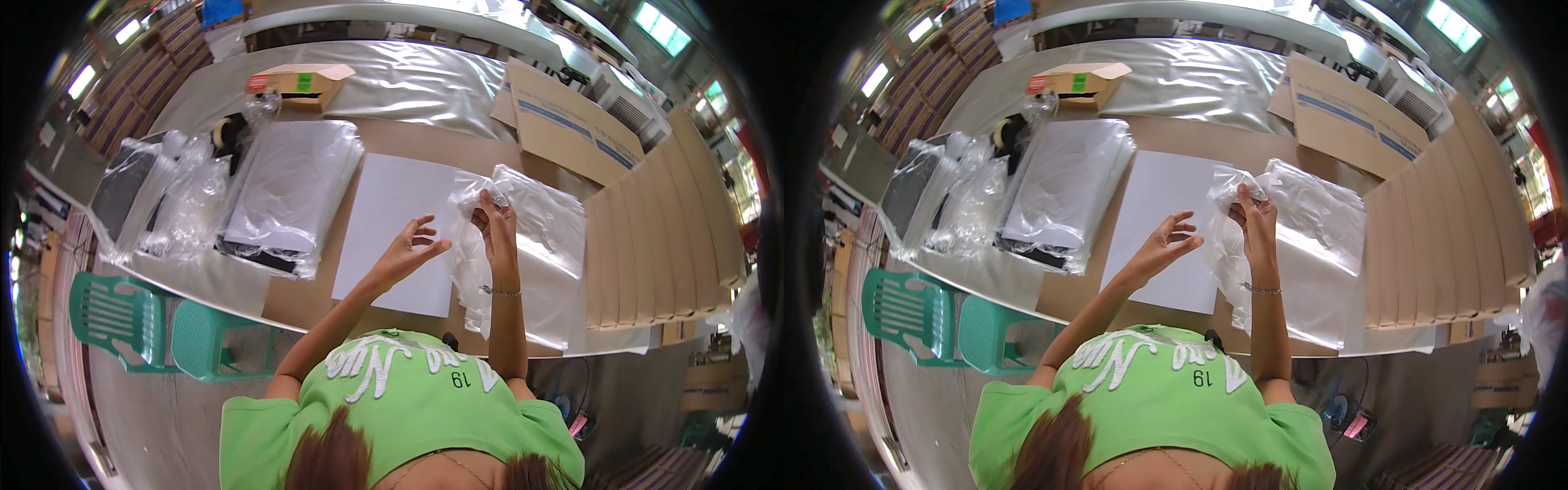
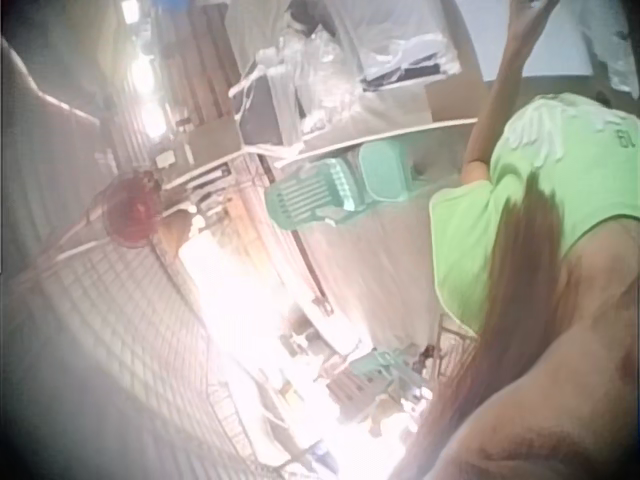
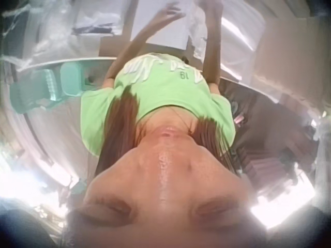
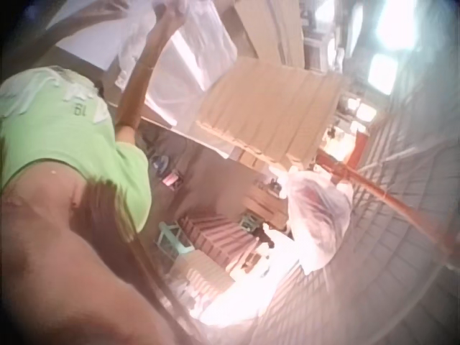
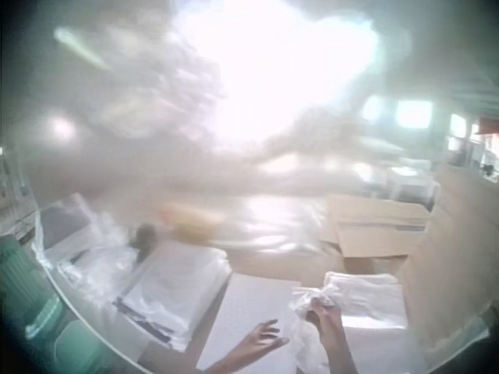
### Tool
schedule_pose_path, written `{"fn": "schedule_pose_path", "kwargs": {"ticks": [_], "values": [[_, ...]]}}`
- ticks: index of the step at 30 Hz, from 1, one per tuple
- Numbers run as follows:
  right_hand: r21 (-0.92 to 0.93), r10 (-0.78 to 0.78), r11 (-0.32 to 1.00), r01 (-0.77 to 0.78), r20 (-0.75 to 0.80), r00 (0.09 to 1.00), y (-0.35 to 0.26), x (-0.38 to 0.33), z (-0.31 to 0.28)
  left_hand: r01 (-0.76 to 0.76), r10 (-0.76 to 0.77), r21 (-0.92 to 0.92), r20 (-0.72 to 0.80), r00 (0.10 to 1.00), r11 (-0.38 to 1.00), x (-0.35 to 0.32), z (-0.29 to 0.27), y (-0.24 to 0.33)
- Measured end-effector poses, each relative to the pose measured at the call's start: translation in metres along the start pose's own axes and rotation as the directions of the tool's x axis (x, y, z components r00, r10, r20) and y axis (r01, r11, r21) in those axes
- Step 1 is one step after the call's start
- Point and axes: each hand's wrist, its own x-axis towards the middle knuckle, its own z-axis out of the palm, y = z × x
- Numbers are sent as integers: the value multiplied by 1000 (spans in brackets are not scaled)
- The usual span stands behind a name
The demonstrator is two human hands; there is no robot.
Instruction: The person inserts black rectangular boards into clear plastic sleeves and then places the sleeved items into a larger plastic bag.
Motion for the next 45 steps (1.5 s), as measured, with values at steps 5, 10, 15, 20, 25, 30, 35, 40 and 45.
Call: {"fn": "schedule_pose_path", "kwargs": {"ticks": [5,10,15,20,25,30,35,40,45], "values": [[-34,-59,998,61,72,996,7,-7,30,128,-116,-310,55,992,942,-4,-12,-12],[-33,-104,994,108,115,988,3,-16,46,174,-118,-507,141,983,844,-4,-16,-12],[-326,-197,918,227,121,973,3,-18,59,-103,64,-116,-301,951,988,-4,-13,-6],[-529,-251,792,306,174,952,11,-22,70,-348,617,562,-408,673,750,-8,-28,33],[-558,-259,748,359,253,932,22,-28,85,-305,745,852,-140,652,426,-14,-53,44],[-614,-249,695,374,283,926,28,-31,86,-263,707,900,-67,704,348,-13,-68,33],[-612,-217,707,353,287,933,29,-36,94,-305,664,810,-134,736,501,-27,-77,30],[-625,-214,685,375,319,923,33,-35,96,-271,768,880,-149,623,390,-29,-75,26],[-626,-297,637,450,339,893,31,-31,95,-279,690,875,-82,719,395,-24,-88,23]]}}
